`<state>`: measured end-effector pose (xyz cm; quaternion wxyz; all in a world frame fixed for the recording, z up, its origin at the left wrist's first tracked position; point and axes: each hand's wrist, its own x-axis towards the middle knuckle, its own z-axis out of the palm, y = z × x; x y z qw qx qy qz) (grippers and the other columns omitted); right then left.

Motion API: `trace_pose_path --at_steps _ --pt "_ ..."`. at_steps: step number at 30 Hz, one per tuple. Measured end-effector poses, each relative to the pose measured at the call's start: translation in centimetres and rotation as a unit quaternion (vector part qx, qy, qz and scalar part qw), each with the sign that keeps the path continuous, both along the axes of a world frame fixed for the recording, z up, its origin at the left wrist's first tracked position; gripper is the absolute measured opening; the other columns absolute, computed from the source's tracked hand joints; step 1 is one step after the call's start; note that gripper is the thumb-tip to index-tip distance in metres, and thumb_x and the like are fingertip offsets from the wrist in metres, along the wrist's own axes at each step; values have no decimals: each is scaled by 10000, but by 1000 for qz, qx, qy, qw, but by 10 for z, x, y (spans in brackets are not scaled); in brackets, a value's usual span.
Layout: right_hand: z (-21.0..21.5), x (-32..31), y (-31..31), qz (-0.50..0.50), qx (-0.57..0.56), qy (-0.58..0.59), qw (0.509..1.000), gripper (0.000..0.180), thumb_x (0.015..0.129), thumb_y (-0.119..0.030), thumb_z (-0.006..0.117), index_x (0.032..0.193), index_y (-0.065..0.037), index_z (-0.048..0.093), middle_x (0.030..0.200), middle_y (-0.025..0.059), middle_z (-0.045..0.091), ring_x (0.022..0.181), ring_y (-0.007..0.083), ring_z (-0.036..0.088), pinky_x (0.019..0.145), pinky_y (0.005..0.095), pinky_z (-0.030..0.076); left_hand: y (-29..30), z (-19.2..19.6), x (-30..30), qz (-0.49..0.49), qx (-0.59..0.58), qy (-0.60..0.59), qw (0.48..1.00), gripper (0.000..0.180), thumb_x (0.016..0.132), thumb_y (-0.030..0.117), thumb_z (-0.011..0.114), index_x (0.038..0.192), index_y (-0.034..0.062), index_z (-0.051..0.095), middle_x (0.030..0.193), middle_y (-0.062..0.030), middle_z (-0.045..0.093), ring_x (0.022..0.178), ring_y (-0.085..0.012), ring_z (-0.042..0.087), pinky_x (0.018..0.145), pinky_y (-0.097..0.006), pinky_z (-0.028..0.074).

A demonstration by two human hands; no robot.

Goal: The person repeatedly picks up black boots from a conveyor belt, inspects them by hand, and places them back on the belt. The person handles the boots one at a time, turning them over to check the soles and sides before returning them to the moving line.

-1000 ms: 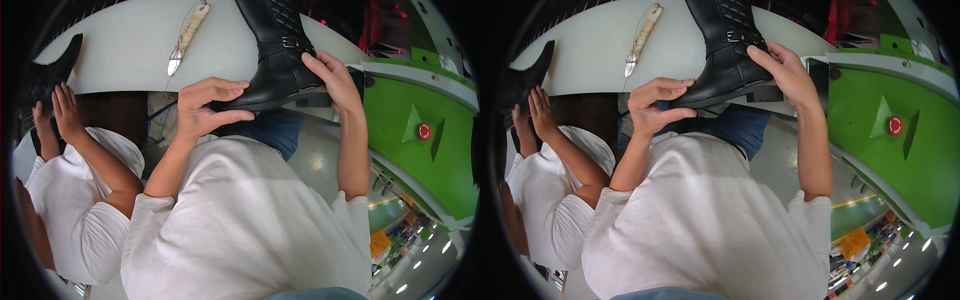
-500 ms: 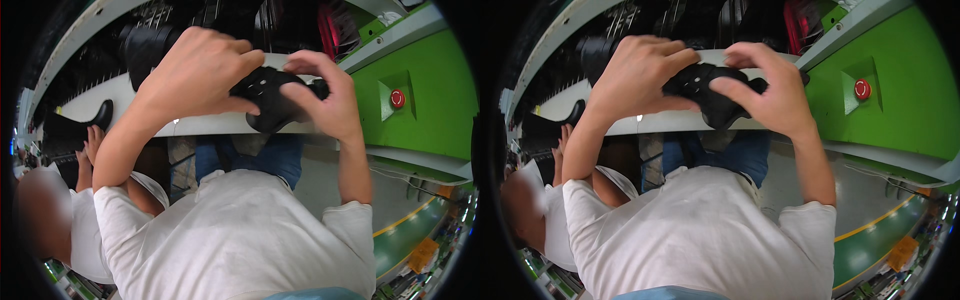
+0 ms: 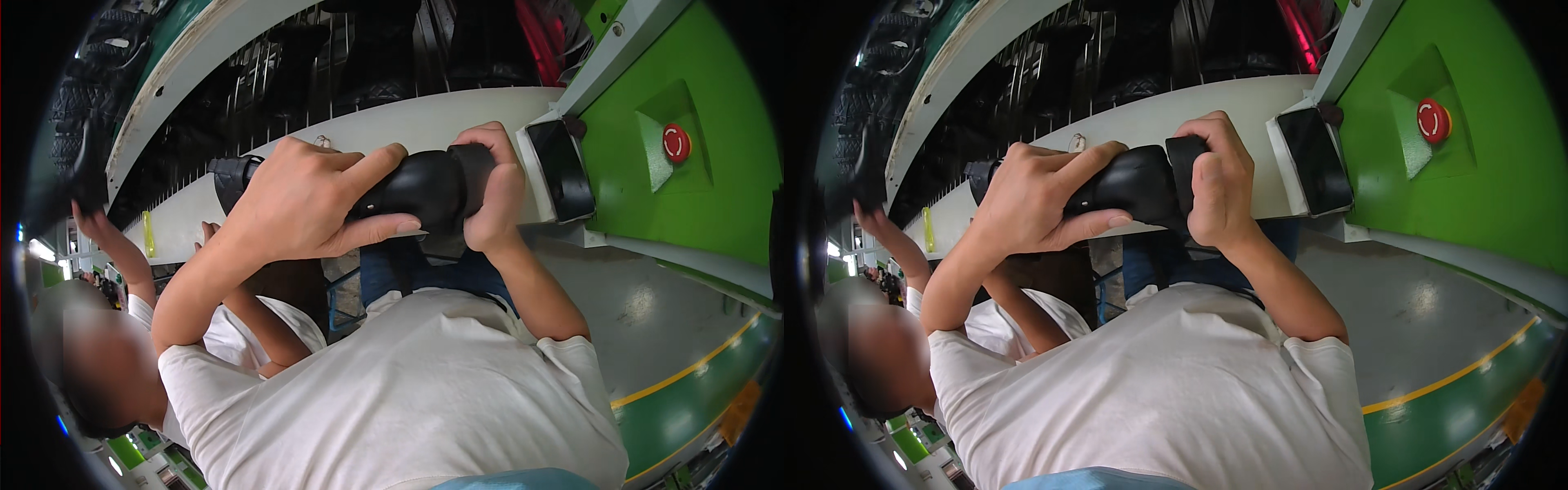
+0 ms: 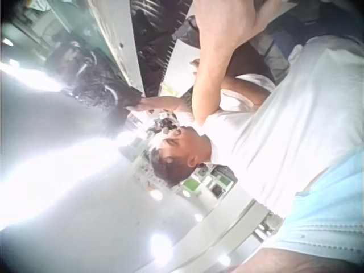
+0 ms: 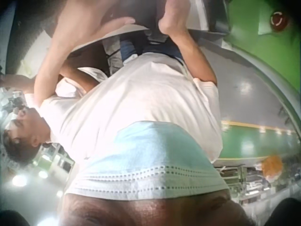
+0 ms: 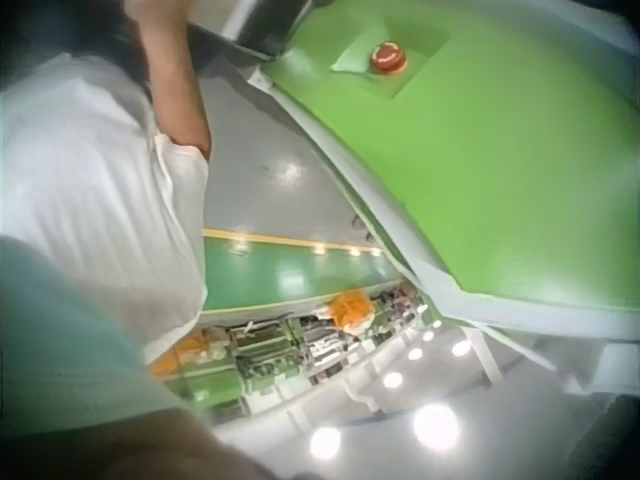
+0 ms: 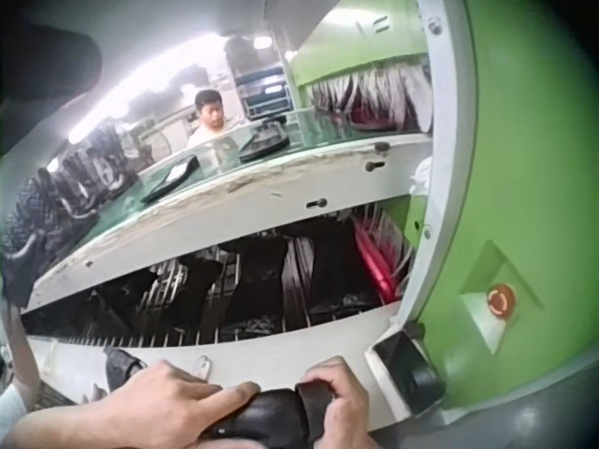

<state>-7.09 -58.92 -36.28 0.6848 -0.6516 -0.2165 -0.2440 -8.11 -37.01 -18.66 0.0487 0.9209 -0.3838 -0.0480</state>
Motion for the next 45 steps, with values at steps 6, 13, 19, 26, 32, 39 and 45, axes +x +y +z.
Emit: trace_pose_path --at_steps 6,13,19,26,32,39,45 --pt "1 -2 2 4 26 16 1000 532 1162 -422 383 1104 26 663 1027 171 658 849 299 638 791 411 526 -3 -6 2 -25 -11 -17 999 659 916 489 900 1323 -2 735 713 -97 708 569 -323 702 533 -399 513" --pt "0 -6 -5 30 26 35 999 485 1128 -385 404 1111 24 664 1017 174 656 848 304 643 781 428 526 -10 -4 3 -47 -14 -20 999 640 896 453 927 1303 -5 742 679 -66 675 535 -287 677 516 -381 497" --pt "-10 1 -7 -8 29 9 1000 451 1140 -328 388 1120 35 654 1047 187 652 836 311 631 790 422 524 -25 -6 11 -31 -3 -26 999 602 913 476 912 1246 6 736 667 -83 682 542 -319 677 516 -395 497" --pt "1 3 -28 17 -4 66 998 422 1134 -325 441 1168 42 645 1072 192 652 922 330 643 825 429 520 -39 -7 20 -30 7 -45 999 575 913 488 907 1208 20 753 649 -92 677 541 -342 665 518 -388 489" --pt "16 -11 -50 -44 -93 -71 992 518 1041 -496 712 1197 -3 673 1107 158 670 970 342 644 854 459 535 -34 -9 8 -55 -36 -50 997 552 854 377 929 1272 55 768 819 -100 785 703 -297 757 654 -384 566" --pt "-5 -13 -92 62 -251 -97 961 715 711 -432 1036 1266 -90 741 1381 145 701 1297 383 661 1154 518 509 0 -84 -17 -3 -121 -141 983 437 837 9 764 1260 114 788 1381 -79 815 1395 -319 714 1219 -534 520" --pt "-49 -18 -66 113 -226 -62 966 482 738 -71 1006 1179 -142 827 1386 110 734 1279 359 687 1091 491 575 27 -183 -51 175 -329 -36 927 576 860 -183 581 1336 54 802 1480 -113 773 1555 -400 581 1334 -565 386"
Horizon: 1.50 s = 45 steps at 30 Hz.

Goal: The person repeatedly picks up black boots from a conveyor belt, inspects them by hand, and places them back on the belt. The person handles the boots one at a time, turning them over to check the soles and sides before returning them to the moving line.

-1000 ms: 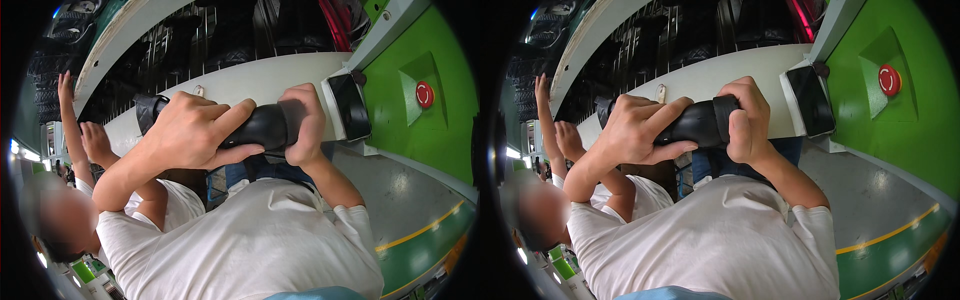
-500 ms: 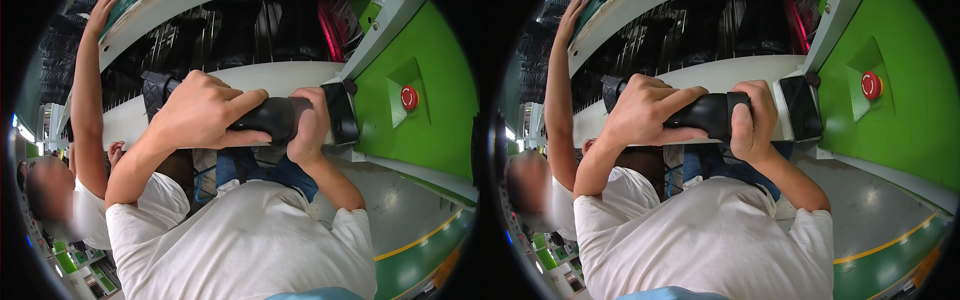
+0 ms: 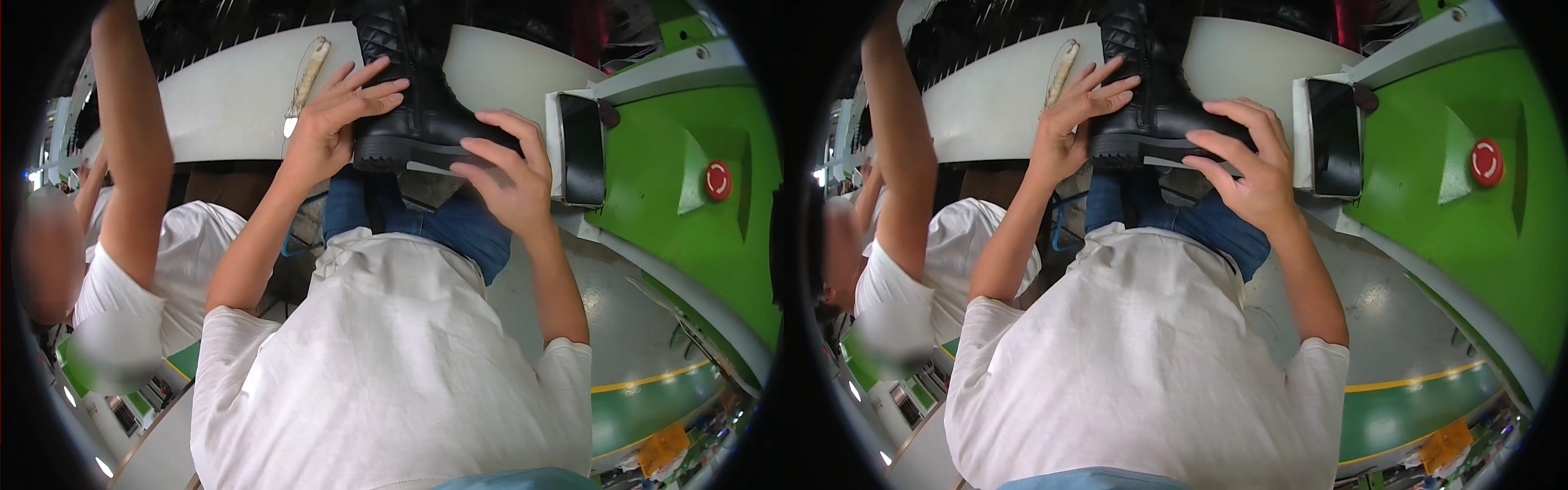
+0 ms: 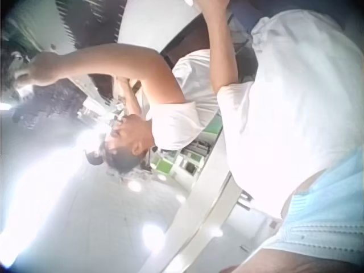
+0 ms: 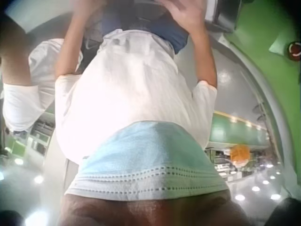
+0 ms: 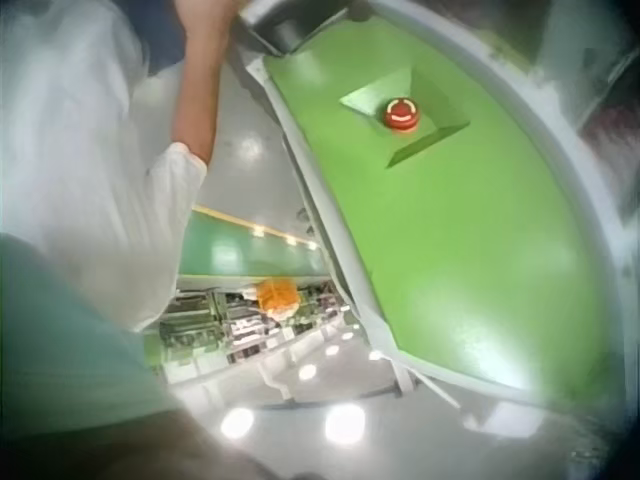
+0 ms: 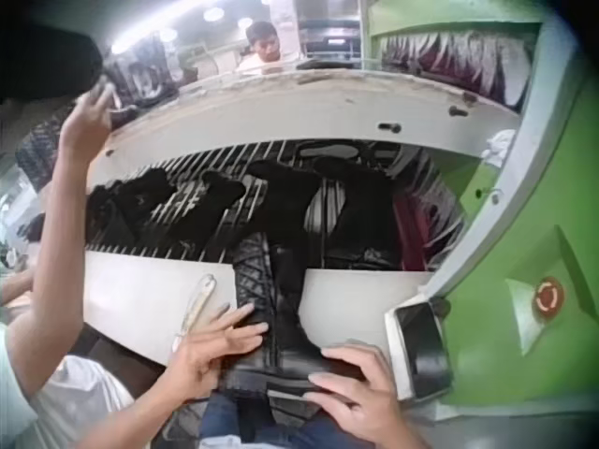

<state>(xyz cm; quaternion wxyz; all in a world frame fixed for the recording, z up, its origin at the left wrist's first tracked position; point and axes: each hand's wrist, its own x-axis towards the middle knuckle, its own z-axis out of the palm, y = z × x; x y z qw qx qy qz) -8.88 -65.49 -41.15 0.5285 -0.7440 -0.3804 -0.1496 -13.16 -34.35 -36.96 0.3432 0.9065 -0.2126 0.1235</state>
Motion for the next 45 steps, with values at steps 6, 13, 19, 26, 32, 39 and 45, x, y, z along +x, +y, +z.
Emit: trace_pose_path --at_steps 6,13,19,26,32,39,45 --pt "11 2 8 9 -49 -32 998 456 681 -99 1028 1098 -153 854 1337 76 759 1245 349 685 1053 485 585 -16 -1 -30 -8 -137 58 989 573 920 105 812 1478 -6 739 1588 -195 694 1608 -443 509 1308 -556 393" --pt "34 -11 16 -26 -89 104 990 457 678 -121 1073 1041 -65 801 1253 120 782 1120 289 753 1040 429 593 -26 -27 -29 46 -114 -21 992 688 740 204 988 1380 34 800 1468 -164 776 1529 -434 604 1267 -614 422" --pt "39 2 7 -20 -101 278 955 898 630 -126 1108 1405 -54 660 1229 103 794 1177 235 753 1075 378 583 -23 -28 -26 45 -106 -46 992 650 750 190 971 1367 66 805 1449 -129 790 1503 -393 638 1239 -627 448" --pt "113 0 23 -2 -90 87 992 1103 596 -166 1134 1532 3 574 1290 174 788 1192 279 769 1083 409 601 -50 -3 -11 3 -246 -83 966 897 808 322 993 1563 21 615 1603 -184 676 1531 -403 603 1274 -623 436" --pt "145 0 37 44 -175 -49 982 887 620 -196 1091 1404 -39 707 1341 153 703 1181 317 699 995 422 602 -47 -18 -42 101 -451 -14 887 1089 683 120 1114 1538 -2 451 1380 -314 737 1269 -344 757 1096 -464 633" --pt "31 -31 30 -43 -207 -121 970 563 698 -140 996 1228 -115 807 1209 26 709 1057 282 670 886 411 558 -16 -40 -65 106 -199 -27 974 727 670 202 1097 1267 -4 735 1303 -194 825 1362 -391 735 1125 -474 610" --pt "14 -44 42 -77 -145 -200 966 354 784 -135 898 1132 -103 845 1103 6 725 1010 234 657 862 408 539 -26 -4 -48 28 -119 -17 992 669 699 140 1039 1289 -14 762 1397 -209 797 1423 -446 691 1155 -499 587"
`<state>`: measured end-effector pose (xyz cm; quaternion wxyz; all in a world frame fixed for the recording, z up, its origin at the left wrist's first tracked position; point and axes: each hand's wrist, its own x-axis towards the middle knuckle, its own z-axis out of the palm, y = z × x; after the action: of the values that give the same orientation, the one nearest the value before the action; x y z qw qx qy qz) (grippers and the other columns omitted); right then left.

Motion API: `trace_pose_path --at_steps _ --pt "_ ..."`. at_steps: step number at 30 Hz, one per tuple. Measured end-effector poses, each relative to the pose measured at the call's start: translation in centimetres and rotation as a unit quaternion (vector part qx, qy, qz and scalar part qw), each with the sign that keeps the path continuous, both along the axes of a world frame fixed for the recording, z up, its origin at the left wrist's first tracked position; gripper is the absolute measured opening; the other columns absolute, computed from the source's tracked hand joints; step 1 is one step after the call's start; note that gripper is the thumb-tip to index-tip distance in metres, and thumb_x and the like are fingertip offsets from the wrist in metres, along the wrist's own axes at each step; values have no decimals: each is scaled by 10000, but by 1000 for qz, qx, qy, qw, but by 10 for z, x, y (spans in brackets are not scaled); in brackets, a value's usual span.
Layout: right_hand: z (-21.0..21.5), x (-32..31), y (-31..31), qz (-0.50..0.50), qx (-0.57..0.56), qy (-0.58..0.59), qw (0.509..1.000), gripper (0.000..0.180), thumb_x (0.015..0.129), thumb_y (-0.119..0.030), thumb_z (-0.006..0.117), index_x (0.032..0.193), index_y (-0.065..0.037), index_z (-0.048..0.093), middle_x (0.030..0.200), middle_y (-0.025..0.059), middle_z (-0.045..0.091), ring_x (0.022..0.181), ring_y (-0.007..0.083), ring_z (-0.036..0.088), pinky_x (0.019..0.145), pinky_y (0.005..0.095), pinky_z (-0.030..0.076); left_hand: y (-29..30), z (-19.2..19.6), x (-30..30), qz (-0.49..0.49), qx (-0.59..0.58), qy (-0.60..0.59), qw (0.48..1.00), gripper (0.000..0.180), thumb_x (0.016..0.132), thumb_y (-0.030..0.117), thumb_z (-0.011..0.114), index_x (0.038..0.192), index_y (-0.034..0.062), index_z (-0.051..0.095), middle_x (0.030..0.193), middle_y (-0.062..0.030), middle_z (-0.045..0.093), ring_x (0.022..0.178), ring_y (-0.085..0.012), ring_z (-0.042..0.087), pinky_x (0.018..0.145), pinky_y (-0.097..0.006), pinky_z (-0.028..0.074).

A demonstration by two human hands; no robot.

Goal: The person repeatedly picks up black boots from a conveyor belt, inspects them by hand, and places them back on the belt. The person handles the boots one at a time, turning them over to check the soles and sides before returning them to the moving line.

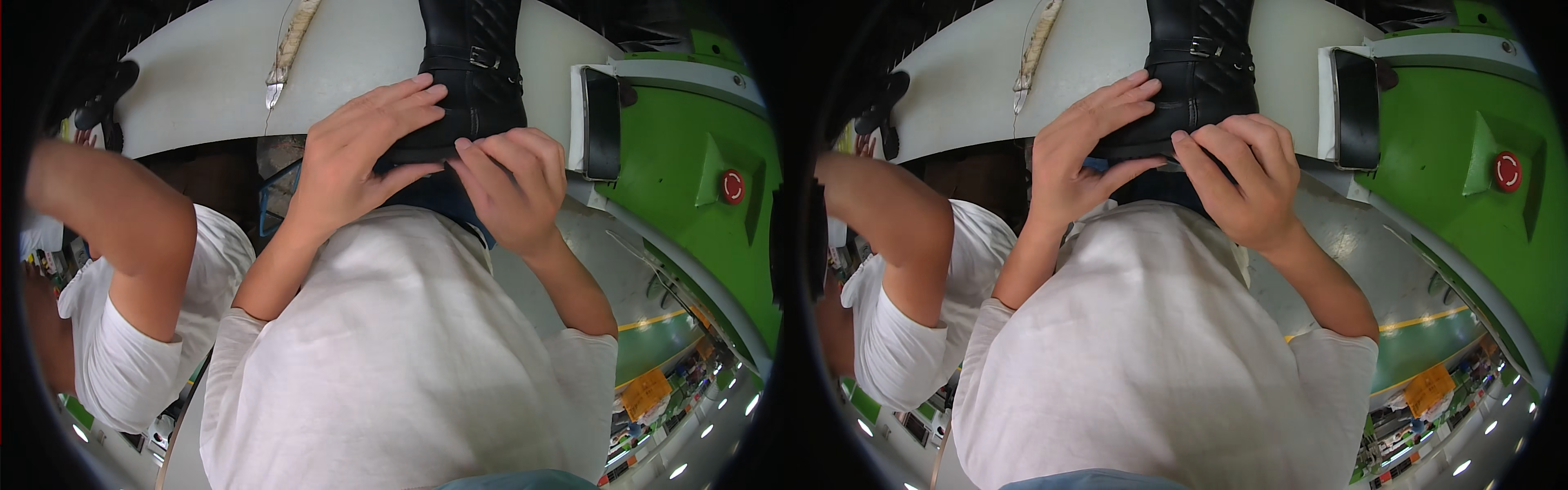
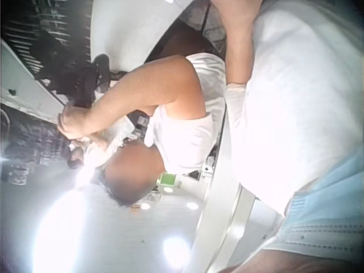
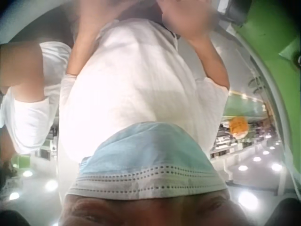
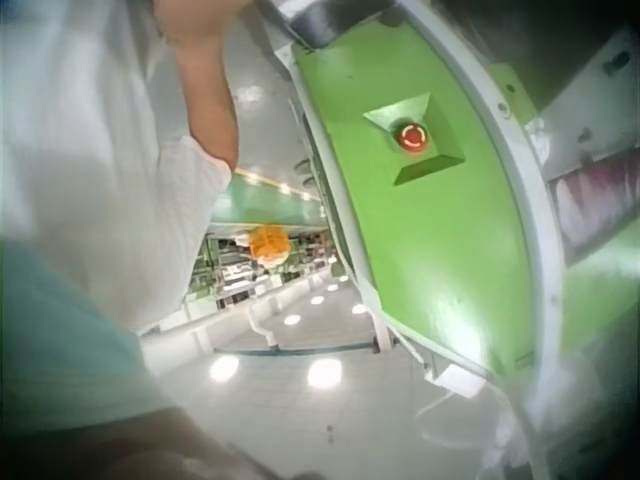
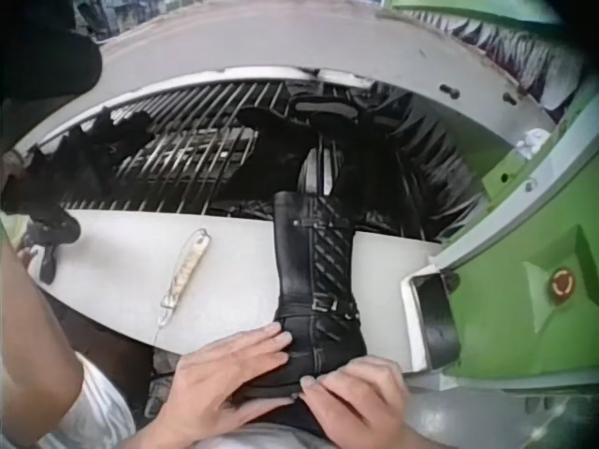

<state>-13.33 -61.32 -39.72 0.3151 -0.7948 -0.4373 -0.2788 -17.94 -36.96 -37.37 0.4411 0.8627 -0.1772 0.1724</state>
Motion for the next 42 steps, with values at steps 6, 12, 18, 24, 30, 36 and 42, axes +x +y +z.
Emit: trace_pose_path --at_steps 6,12,18,24,30,36,42 --pt "2 -6 16 -3 -5 17 1000 344 768 -103 876 1110 -102 837 1097 4 729 997 229 651 862 414 522 8 -1 4 -21 -77 63 995 610 733 160 1026 1257 -26 773 1398 -228 791 1416 -430 698 1142 -481 601" --pt "21 14 24 53 -9 193 980 316 644 -1 862 856 -158 688 922 -29 650 868 231 604 718 392 412 19 -5 9 -59 -61 45 995 543 739 174 1030 1179 -42 796 1353 -238 805 1361 -429 734 1112 -467 627" --pt "46 39 28 75 -45 356 930 339 658 -24 928 875 -149 699 798 -47 625 755 190 593 644 336 452 18 -14 9 -46 -78 29 995 475 736 162 1036 1087 -70 816 1306 -256 817 1264 -418 790 1037 -448 659" --pt "62 45 32 0 -53 518 854 478 630 -127 1020 1022 -138 746 857 -32 679 778 161 607 673 337 510 20 -6 17 -55 -96 47 993 401 753 106 1024 1040 -85 819 1260 -271 826 1228 -426 804 1034 -444 658" --pt "45 42 -10 12 -22 285 958 652 590 -281 1075 1147 -118 777 1103 47 705 1005 274 677 828 396 577 19 15 18 -62 -8 73 995 442 767 103 1001 1122 -75 806 1333 -259 807 1333 -428 754 1104 -454 618" --pt "19 12 -21 -6 -32 114 993 527 672 -153 1000 1163 -101 815 1177 38 702 1025 282 668 828 380 580 -17 19 25 -5 104 41 994 531 795 171 985 1255 -24 805 1406 -167 797 1395 -366 719 1130 -445 611" --pt "10 8 -15 1 7 148 989 500 654 -91 979 1101 -83 757 1140 42 689 1024 289 658 810 427 516 -17 19 28 -17 121 50 991 584 777 224 1001 1285 -1 822 1414 -166 793 1384 -362 726 1120 -451 624"
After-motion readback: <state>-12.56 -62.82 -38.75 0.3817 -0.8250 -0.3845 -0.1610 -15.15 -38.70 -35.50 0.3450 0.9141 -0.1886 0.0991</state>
